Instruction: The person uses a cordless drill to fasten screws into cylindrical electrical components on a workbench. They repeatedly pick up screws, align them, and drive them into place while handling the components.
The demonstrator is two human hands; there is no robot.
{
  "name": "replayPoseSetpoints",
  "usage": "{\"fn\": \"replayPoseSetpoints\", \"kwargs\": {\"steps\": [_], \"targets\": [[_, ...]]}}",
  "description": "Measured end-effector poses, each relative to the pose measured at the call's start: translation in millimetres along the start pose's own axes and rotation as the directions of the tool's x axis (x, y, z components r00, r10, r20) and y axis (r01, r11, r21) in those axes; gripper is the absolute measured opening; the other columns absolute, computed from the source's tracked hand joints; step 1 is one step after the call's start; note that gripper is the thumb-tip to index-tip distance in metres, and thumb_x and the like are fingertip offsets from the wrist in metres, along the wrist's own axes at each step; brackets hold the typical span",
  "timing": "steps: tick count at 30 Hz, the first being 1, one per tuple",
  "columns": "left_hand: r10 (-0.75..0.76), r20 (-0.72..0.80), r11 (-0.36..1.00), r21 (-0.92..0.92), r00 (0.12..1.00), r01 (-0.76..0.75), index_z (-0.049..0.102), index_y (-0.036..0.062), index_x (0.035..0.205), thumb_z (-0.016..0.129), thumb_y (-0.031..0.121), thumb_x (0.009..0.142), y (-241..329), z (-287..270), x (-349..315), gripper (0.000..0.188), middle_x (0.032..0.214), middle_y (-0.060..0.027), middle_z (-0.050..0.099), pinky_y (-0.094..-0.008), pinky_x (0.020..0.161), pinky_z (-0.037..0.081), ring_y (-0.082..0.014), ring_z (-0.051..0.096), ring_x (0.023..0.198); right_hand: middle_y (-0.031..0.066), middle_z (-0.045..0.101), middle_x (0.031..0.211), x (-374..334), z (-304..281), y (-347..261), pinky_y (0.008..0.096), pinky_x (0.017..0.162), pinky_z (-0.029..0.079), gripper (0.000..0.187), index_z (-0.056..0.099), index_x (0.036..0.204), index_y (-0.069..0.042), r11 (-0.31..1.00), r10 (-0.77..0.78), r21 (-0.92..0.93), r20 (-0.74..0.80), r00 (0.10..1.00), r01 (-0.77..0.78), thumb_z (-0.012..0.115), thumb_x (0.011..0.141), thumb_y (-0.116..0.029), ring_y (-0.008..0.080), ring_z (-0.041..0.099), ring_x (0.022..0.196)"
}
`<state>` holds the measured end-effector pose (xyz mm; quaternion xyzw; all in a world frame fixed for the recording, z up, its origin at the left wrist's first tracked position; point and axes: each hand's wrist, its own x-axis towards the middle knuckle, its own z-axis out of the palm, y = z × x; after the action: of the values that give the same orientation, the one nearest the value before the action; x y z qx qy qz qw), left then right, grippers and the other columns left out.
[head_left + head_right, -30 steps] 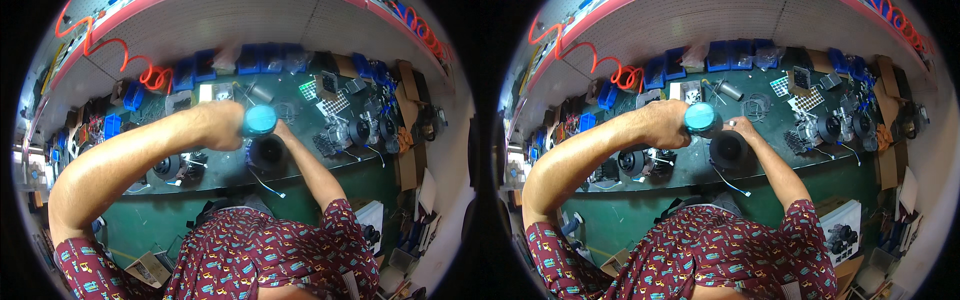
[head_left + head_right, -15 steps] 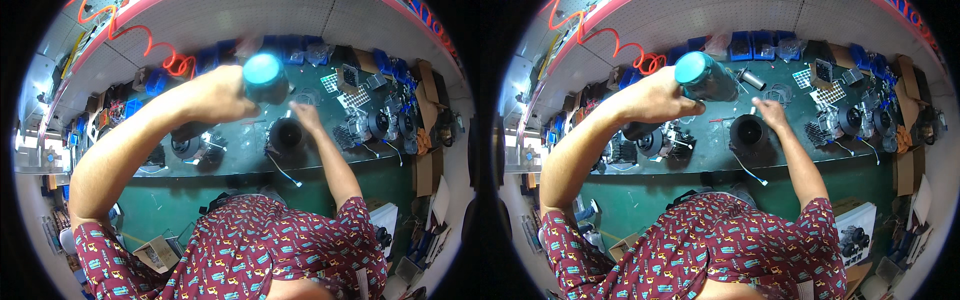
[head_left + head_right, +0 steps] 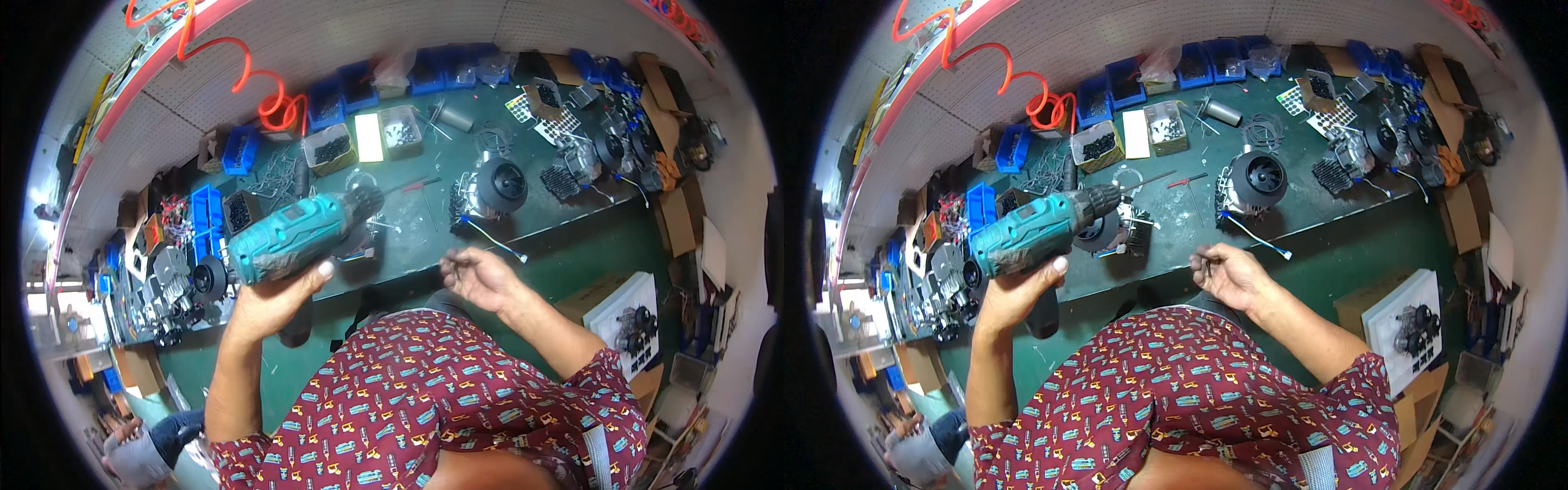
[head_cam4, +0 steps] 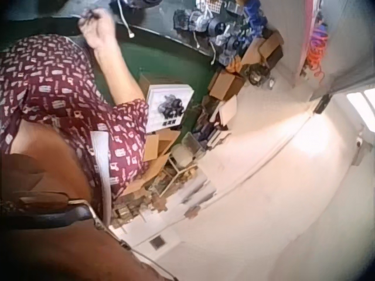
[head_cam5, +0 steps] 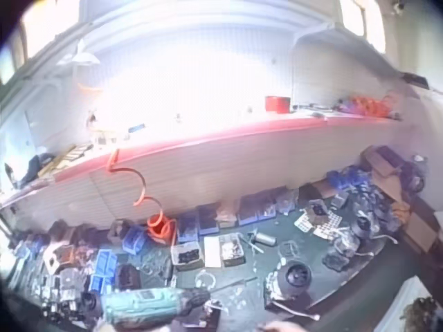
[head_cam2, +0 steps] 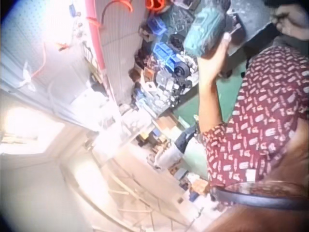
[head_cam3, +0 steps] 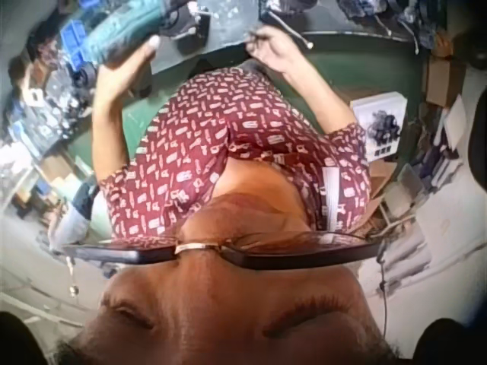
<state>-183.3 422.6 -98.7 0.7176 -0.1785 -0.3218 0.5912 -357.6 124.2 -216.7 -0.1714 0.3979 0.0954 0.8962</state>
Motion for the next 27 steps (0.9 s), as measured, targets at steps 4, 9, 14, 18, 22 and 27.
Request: {"fn": "replayPoseSetpoints", "kwargs": {"steps": [4,9,14,18,22,27], "targets": [[0.002,-0.008,0.996,-0.084,1.000,-0.003,0.063,0.0020,0.115,0.077,0.014,0.088,-33.9,-37.6,-33.9,0.032,0.094,-0.0025,0.065,-0.0266,0.066,0.051,-0.0102,0.060,0.074,0.0287,0.054,0.127,27.6,17.4,31.2,0.0504,0.106,0.049,0.032,0.045,0.122,0.010,0.926,-0.322,-0.219,-0.029,0.946,0.308,0.039,0.091,0.012,0.0400,0.058,0.121],[-0.028,0.036,0.986,-0.162,0.999,0.033,0.063,0.0027,0.115,0.077,0.013,0.086,-59.7,-62.5,-56.4,0.034,0.096,-0.0048,0.066,-0.0283,0.064,0.052,-0.0133,0.061,0.073,0.0267,0.058,0.123,42.9,51.0,51.6,0.0415,0.098,0.056,0.033,0.047,0.124,0.012,0.771,-0.547,-0.318,0.111,0.829,0.552,0.057,0.094,0.004,0.0353,0.063,0.115],[-0.047,0.094,0.980,-0.187,0.994,0.064,0.062,0.0025,0.115,0.078,0.014,0.086,-69.9,-76.1,-59.3,0.035,0.098,-0.0061,0.067,-0.0286,0.064,0.053,-0.0139,0.062,0.073,0.0178,0.066,0.106,48.9,48.2,60.2,0.0377,0.087,0.061,0.018,0.056,0.108,0.006,0.799,-0.476,-0.392,0.050,0.878,0.455,0.064,0.094,-0.003,0.0300,0.070,0.100],[-0.058,0.092,0.979,-0.190,0.994,0.075,0.061,0.0019,0.116,0.078,0.014,0.085,-65.8,-77.1,-58.2,0.037,0.099,-0.0070,0.066,-0.0295,0.063,0.053,-0.0143,0.062,0.073,0.0205,0.065,0.112,55.6,34.3,62.7,0.0390,0.090,0.060,0.019,0.056,0.110,0.005,0.838,-0.437,-0.348,0.038,0.899,0.421,0.062,0.094,-0.002,0.0295,0.069,0.103],[-0.062,0.095,0.983,-0.165,0.994,0.077,0.061,0.0018,0.117,0.079,0.014,0.085,-59.9,-74.4,-54.4,0.040,0.099,-0.0075,0.066,-0.0300,0.063,0.054,-0.0148,0.062,0.073,0.0214,0.063,0.120,63.4,32.0,59.6,0.0363,0.090,0.059,0.032,0.050,0.124,0.009,0.801,-0.488,-0.333,0.119,0.865,0.498,0.055,0.093,0.003,0.0295,0.069,0.103],[-0.081,0.088,0.983,-0.155,0.993,0.094,0.061,0.0016,0.116,0.078,0.012,0.085,-50.6,-69.7,-44.9,0.037,0.098,-0.0072,0.066,-0.0301,0.063,0.053,-0.0149,0.062,0.073,0.0220,0.066,0.115,56.1,59.0,45.0,0.0346,0.082,0.061,0.039,0.045,0.132,0.010,0.615,-0.513,-0.598,0.193,0.837,0.514,0.055,0.095,-0.002,0.0268,0.071,0.097]]}}
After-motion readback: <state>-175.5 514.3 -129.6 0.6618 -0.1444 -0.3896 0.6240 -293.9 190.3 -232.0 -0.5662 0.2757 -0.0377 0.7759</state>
